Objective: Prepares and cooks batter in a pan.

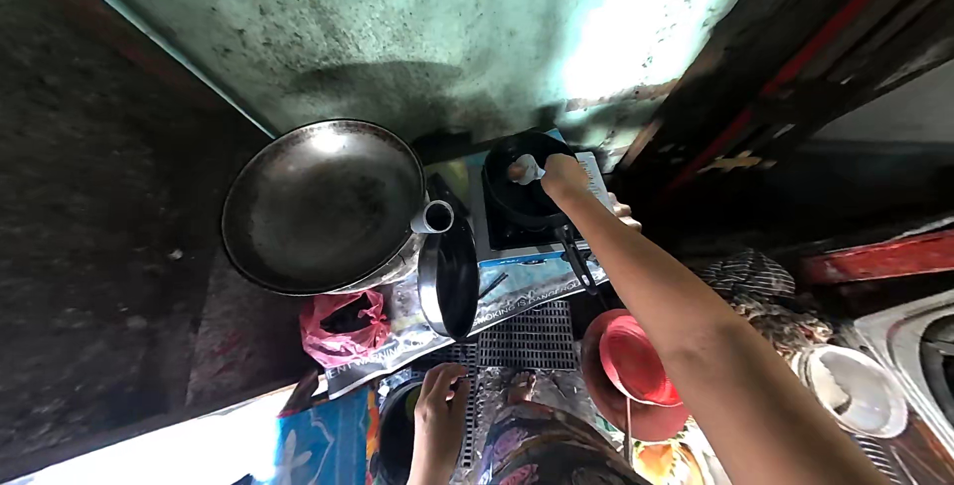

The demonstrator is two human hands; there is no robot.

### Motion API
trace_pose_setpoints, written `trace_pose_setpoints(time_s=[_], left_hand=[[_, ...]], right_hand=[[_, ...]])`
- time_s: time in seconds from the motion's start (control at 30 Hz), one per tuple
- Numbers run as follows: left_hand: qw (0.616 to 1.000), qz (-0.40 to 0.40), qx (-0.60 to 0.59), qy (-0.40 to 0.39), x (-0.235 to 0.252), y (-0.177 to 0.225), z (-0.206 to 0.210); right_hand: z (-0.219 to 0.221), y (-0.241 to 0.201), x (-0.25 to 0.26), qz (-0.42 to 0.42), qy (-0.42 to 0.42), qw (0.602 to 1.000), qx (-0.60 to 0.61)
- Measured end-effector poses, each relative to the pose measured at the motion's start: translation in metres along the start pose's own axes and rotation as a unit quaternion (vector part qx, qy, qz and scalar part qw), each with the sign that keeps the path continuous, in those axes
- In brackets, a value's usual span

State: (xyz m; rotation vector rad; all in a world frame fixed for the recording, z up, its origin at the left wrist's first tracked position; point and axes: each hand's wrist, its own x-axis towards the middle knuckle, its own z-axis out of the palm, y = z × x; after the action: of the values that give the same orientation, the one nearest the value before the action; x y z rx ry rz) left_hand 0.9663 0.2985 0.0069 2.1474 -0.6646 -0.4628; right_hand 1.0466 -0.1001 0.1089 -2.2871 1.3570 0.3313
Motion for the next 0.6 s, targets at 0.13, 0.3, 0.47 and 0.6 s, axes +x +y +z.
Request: trace_pose_setpoints(time_s=[0.13,0.3,0.47,0.6], left_hand=[[1.000,0.007,-0.002,-0.005,0.000,-0.003,0.002],[1.000,0.012,0.000,-0.012,0.001,-0.005,0.002],[1.000,0.021,-0.004,-0.020,0.003,-0.001,0.002],[0.995,0.025,-0.019,-0.091,0.006,0.014,0.013]], right_hand=[[0.003,-0.012,-0.004,-0.038,0.039,0.997,-0.055],[0.010,-0.011,-0.001,-0.087,0.099,0.985,-0.107],[-0.007,-0.002,-0.015,-0.065,0.139,0.986,-0.062],[-0.025,0.041,-0.029,-0.032,0.138,0.968,0.205]])
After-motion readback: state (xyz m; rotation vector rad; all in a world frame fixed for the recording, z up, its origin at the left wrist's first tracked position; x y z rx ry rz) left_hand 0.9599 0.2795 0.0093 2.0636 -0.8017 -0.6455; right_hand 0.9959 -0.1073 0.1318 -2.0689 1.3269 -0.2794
